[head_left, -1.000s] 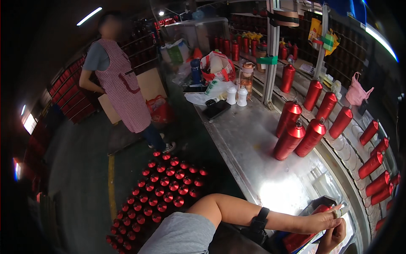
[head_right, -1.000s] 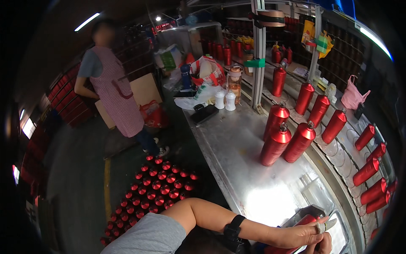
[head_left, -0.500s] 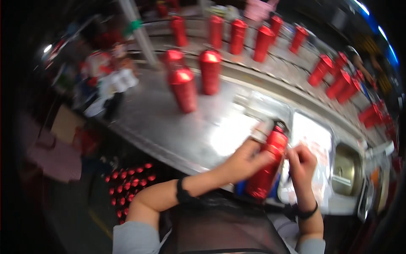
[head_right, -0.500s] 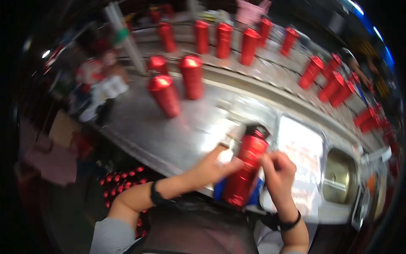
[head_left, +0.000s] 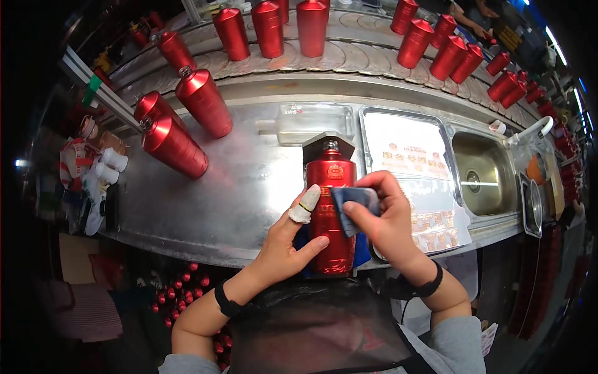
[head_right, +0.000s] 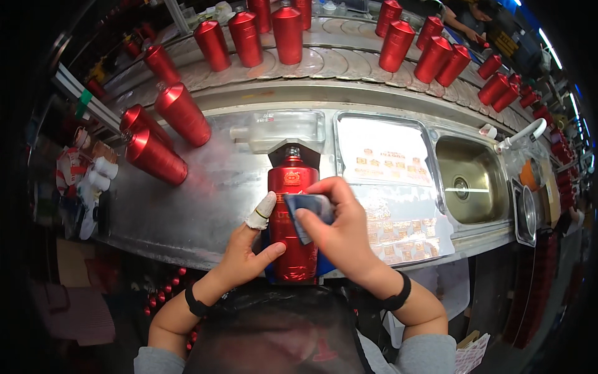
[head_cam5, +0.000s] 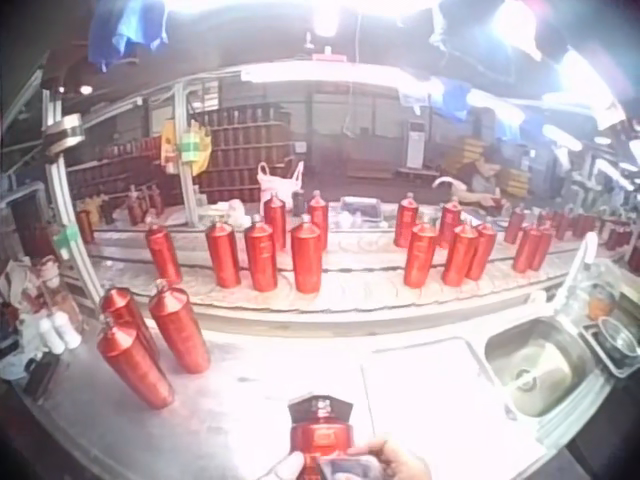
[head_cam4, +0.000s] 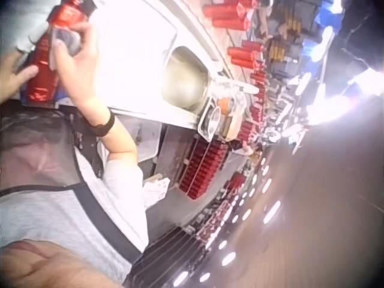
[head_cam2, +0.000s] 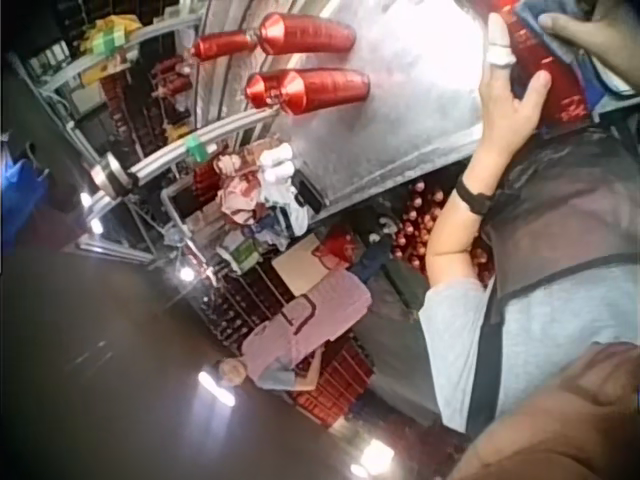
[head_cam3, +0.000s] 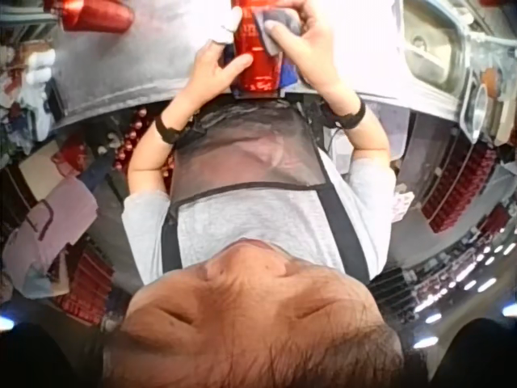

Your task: The person wipes a red bottle with a cloth and applies several adhesive labels to the side and bottom of the bottle. The person then places the finished bottle into a large cluster of other red bottles on the floor.

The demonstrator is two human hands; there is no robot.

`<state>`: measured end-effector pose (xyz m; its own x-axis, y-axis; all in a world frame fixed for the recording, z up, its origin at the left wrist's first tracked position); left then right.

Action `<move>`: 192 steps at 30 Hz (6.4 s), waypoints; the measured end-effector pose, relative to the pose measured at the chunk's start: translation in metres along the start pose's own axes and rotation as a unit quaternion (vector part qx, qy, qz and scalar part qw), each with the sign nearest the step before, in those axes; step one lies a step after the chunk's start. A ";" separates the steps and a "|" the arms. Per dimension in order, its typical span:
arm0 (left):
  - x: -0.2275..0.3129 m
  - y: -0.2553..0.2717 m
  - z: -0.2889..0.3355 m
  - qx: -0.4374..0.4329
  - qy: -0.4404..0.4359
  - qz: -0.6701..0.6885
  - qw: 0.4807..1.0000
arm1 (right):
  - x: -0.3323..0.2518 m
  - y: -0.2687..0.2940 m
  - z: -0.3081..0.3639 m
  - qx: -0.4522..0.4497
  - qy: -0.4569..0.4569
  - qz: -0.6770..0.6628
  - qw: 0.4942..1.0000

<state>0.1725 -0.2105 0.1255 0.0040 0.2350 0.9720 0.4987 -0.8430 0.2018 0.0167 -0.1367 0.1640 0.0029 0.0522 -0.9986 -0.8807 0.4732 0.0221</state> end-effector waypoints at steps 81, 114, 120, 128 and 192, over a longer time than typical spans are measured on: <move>0.010 0.019 -0.067 0.063 -0.082 -0.320 0.942 | 0.018 0.052 -0.030 0.070 0.044 0.155 0.984; 0.005 0.080 0.032 0.114 -0.030 -0.241 0.963 | -0.101 -0.099 -0.006 -0.061 0.364 0.463 0.806; 0.002 0.093 0.040 0.092 0.003 -0.292 0.952 | -0.096 -0.093 -0.007 -0.151 0.303 0.423 0.841; 0.000 0.090 0.033 0.086 0.034 -0.206 0.974 | -0.075 -0.121 -0.018 -0.162 0.377 0.523 0.747; 0.039 0.046 -0.033 0.031 -0.038 -0.455 0.889 | 0.018 -0.002 -0.021 0.003 -0.026 -0.056 0.998</move>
<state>0.1672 -0.2560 0.1769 -0.3682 0.8404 0.3977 0.3715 -0.2591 0.8915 0.0088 -0.1554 0.1451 0.1264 0.0442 -0.9910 -0.8707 0.4836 -0.0895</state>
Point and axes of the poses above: each hand's wrist, its own z-axis away from the middle knuckle, its own y-axis out of the back of the hand, x = y × z, the point moved 7 cm from there along -z, towards the middle knuckle, and after that the axes turned 3 degrees about -x, right-handed, at the moved point
